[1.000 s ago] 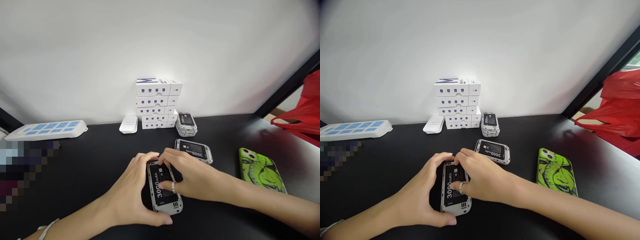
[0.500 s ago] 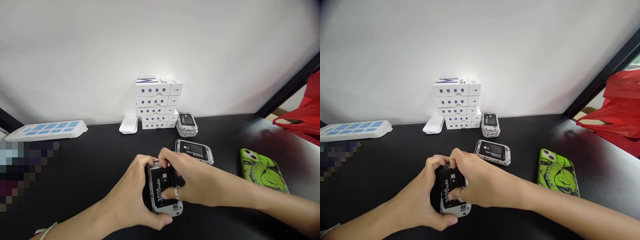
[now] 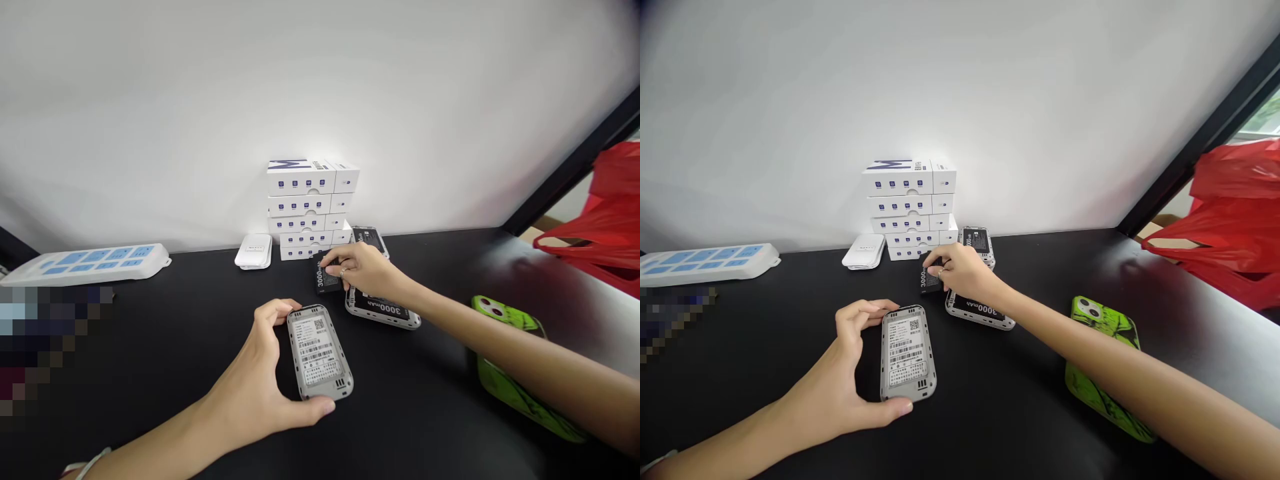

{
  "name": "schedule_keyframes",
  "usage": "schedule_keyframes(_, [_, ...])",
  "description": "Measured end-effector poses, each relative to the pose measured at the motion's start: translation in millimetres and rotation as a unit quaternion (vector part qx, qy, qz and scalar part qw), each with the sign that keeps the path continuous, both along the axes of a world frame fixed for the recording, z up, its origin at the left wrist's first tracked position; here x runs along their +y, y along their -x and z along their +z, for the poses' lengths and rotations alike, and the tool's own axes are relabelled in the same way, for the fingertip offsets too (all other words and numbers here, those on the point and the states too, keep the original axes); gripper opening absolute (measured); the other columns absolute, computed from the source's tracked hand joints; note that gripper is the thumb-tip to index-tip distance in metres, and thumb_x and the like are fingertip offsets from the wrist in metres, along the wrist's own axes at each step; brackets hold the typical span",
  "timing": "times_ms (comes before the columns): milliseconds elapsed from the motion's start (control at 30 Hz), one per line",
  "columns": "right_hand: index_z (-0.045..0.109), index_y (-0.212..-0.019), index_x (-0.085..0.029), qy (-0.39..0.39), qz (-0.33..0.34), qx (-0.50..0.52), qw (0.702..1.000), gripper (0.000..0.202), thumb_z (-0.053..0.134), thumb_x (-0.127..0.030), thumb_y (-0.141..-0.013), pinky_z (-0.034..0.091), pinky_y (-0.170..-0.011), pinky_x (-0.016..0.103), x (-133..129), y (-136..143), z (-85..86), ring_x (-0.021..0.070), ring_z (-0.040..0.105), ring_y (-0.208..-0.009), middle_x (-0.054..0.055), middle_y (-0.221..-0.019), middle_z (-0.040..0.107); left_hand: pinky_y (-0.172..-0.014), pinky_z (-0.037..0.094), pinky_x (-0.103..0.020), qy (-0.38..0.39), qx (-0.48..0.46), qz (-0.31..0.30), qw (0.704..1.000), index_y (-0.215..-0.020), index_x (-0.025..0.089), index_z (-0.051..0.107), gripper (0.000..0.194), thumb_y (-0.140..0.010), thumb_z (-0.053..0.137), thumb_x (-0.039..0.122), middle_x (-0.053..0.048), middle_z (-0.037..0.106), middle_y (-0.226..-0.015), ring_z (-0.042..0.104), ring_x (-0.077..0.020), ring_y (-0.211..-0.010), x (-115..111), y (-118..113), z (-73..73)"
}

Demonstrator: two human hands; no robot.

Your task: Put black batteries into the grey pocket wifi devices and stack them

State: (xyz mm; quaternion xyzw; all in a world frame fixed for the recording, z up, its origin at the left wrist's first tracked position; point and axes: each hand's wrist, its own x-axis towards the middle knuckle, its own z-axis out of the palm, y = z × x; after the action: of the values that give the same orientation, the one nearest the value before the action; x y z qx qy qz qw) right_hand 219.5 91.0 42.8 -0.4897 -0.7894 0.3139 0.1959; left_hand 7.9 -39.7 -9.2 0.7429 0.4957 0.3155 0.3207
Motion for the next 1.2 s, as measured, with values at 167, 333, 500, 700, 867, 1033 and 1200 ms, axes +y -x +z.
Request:
schedule_keyframes(167, [0.066,-0.111,-0.019,-0.04,0.034,-0.065,0.997,0.046,0.074,-0.042,-0.072,0.048,-0.076,0.04,-3,-3,-8.2,0.025,0.061,-0.085,0.007,-0.092,0.063,-0.108,0.035,-0.063,0.007,0.015,-0.007,1.0,-0.127,0.033,0.017,0.093,-0.064,0.084,0.039,-0.012,0.027,-0.138,0.032,-0.0367,-0.134,-1,-1,1.5])
schedule_keyframes(333, [0.049,-0.138,-0.021,-0.106,0.094,-0.169,0.975,0.055,0.058,-0.041,-0.088,0.043,-0.095,0.046,-8,-12,-15.8,0.0293,0.051,-0.115,0.012,-0.115,0.053,-0.108,0.037,-0.061,0.009,0.025,-0.014,1.0,-0.126,0.031,0.017,0.089,-0.066,0.082,0.037,-0.012,0.027,-0.137,0.037,-0.0357,-0.131,-3,-2,4.0])
schedule_keyframes(500, [0.051,-0.136,-0.014,-0.223,0.109,-0.242,0.938,0.043,0.049,-0.027,-0.095,0.041,-0.096,0.048,-19,-4,-16.0,0.0299,0.051,-0.107,0.014,-0.105,0.053,-0.108,0.037,-0.06,-0.002,0.037,-0.014,0.999,-0.126,0.03,0.017,0.086,-0.067,0.08,0.035,-0.013,0.025,-0.139,0.037,-0.0353,-0.131,-4,-3,7.1])
schedule_keyframes(700, [0.048,-0.11,-0.016,-0.123,0.084,-0.162,0.975,0.022,0.046,-0.032,-0.094,0.043,-0.062,0.031,-62,5,-3.6,0.0218,0.057,-0.073,0.004,-0.076,0.057,-0.107,0.04,-0.057,-0.019,0.034,-0.014,0.999,-0.123,0.029,0.019,0.074,-0.073,0.074,0.028,-0.014,0.022,-0.142,0.035,-0.0331,-0.132,-6,-3,7.6])
schedule_keyframes(867, [0.04,-0.103,-0.022,-0.08,0.129,-0.116,0.981,0.021,0.044,-0.015,-0.084,0.032,-0.053,0.025,-75,10,-7.4,0.015,0.046,-0.056,-0.007,-0.058,0.041,-0.109,0.035,-0.061,-0.051,0.049,0.001,0.997,-0.126,0.029,0.018,0.072,-0.079,0.071,0.039,-0.015,0.009,-0.149,0.022,-0.0353,-0.14,-8,-4,4.4])
schedule_keyframes(1033, [0.035,-0.092,-0.023,-0.116,0.11,-0.099,0.982,0.018,0.042,-0.012,-0.081,0.03,-0.052,0.025,-38,26,-8.4,0.0132,0.043,-0.054,-0.008,-0.058,0.039,-0.106,0.035,-0.065,-0.072,0.074,0.008,0.995,-0.127,0.031,0.018,0.066,-0.085,0.065,0.049,-0.014,0.006,-0.151,0.019,-0.0378,-0.14,-7,-4,6.1])
schedule_keyframes(1200, [0.036,-0.087,-0.022,-0.133,0.09,-0.126,0.979,0.014,0.043,-0.012,-0.08,0.028,-0.051,0.027,-7,40,-9.1,0.0146,0.042,-0.056,-0.004,-0.064,0.043,-0.103,0.038,-0.067,-0.048,0.091,0.006,0.995,-0.129,0.032,0.017,0.065,-0.086,0.062,0.053,-0.014,0.006,-0.151,0.02,-0.0403,-0.14,-8,-3,6.3])
